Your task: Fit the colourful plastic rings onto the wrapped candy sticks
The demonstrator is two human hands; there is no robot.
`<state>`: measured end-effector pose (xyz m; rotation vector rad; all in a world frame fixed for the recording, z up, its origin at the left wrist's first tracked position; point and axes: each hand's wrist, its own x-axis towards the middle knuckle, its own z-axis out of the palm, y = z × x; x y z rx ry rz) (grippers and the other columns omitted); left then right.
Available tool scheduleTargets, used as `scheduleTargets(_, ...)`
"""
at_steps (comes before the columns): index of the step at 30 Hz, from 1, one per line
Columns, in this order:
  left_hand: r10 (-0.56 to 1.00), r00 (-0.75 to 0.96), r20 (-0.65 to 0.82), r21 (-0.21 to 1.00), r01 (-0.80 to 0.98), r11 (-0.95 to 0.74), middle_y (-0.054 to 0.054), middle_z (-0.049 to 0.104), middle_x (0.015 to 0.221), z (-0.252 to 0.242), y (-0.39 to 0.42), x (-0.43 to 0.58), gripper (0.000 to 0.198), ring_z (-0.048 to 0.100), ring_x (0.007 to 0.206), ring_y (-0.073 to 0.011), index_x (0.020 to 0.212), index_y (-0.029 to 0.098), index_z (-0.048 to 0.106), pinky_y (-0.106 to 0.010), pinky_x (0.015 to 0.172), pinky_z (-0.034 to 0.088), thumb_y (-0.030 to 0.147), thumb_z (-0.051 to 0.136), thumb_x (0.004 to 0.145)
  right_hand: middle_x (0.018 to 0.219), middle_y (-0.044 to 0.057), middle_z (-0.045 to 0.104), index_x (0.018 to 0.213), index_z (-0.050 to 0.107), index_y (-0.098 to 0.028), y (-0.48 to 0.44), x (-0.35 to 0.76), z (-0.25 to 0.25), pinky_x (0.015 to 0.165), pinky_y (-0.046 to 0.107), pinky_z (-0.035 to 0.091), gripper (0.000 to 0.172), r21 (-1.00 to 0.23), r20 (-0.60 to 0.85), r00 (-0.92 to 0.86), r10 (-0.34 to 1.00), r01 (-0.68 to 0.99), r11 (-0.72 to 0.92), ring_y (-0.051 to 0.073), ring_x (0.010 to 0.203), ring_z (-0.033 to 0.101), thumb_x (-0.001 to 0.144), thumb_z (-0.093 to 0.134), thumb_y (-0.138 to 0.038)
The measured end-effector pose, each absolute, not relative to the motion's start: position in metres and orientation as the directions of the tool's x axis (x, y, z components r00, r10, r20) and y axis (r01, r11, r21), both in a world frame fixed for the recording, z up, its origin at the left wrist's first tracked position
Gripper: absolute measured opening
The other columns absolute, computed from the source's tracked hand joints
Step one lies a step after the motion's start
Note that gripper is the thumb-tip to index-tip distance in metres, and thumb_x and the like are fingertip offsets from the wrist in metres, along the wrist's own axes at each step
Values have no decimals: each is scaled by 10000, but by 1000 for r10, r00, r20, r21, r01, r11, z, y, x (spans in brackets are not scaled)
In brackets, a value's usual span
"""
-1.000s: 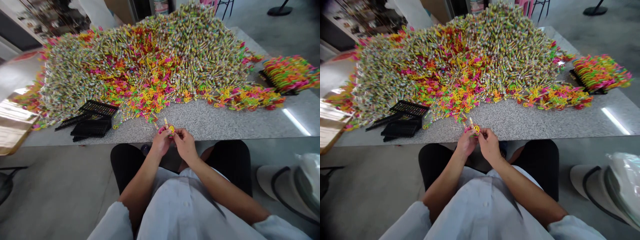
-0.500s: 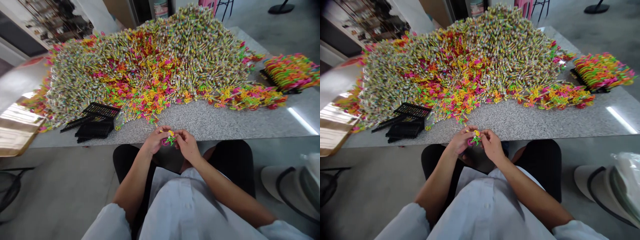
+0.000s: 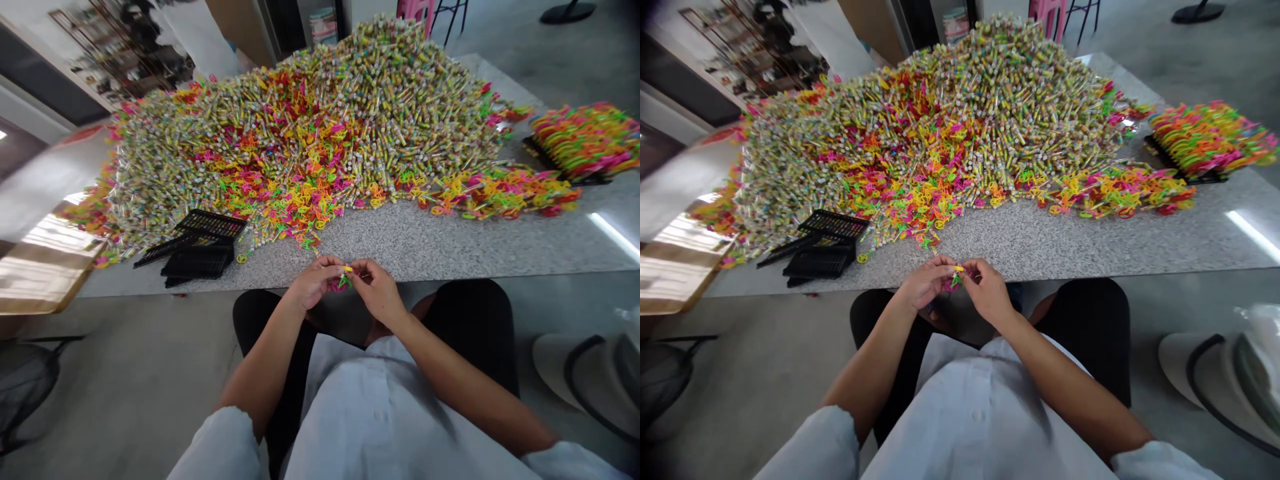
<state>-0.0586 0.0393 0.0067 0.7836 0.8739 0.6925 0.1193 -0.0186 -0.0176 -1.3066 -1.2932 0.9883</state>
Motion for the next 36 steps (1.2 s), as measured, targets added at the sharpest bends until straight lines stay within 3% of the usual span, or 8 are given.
scheduleTargets(6,781,505,-368,896,-32,443,-67,723,866,20,47,-71,262,691,747,-152,932,140,741,-271,720,573,273,868,745,942,40,729,1059,699,-236,-22,121,-10,768,354,549,192,-960,164,43,986,237,149,201,804,664,950,631,-379)
scheduleTargets(10,821,511,-256,959,25,284,-64,728,866,24,48,-75,223,686,764,-147,941,155,760,-250,727,556,291,840,783,915,36,725,1019,714,-241,-21,121,-9,758,348,536,153,-944,209,26,978,266,195,201,791,657,943,635,-349)
scheduleTargets(15,838,524,-155,987,124,105,-61,732,832,34,42,-73,218,677,734,-148,943,162,771,-242,697,534,325,818,807,879,15,719,1030,730,-236,-17,129,-8,726,320,515,168,-967,142,-49,989,205,149,183,772,644,929,637,-333)
scheduleTargets(23,827,494,-270,961,188,202,-96,757,876,44,39,-79,308,743,776,-228,970,170,720,-283,629,570,417,804,807,950,21,746,1071,733,-216,-5,140,6,747,307,520,286,-983,-68,-272,960,-148,-112,168,808,667,867,731,-417)
scheduleTargets(31,826,512,-236,972,131,197,-56,740,832,40,35,-79,311,734,771,-181,955,155,653,-271,680,587,425,770,855,829,-4,718,952,728,-219,-4,133,5,656,259,502,305,-892,-185,-167,968,-385,-237,133,699,637,745,859,-401)
scheduleTargets(36,840,518,-160,985,137,103,-48,733,858,39,33,-78,304,687,745,-128,950,140,651,-229,694,541,408,768,866,832,1,716,938,730,-228,-6,127,-2,638,263,514,308,-809,-250,-109,962,-523,-269,138,690,637,738,878,-411)
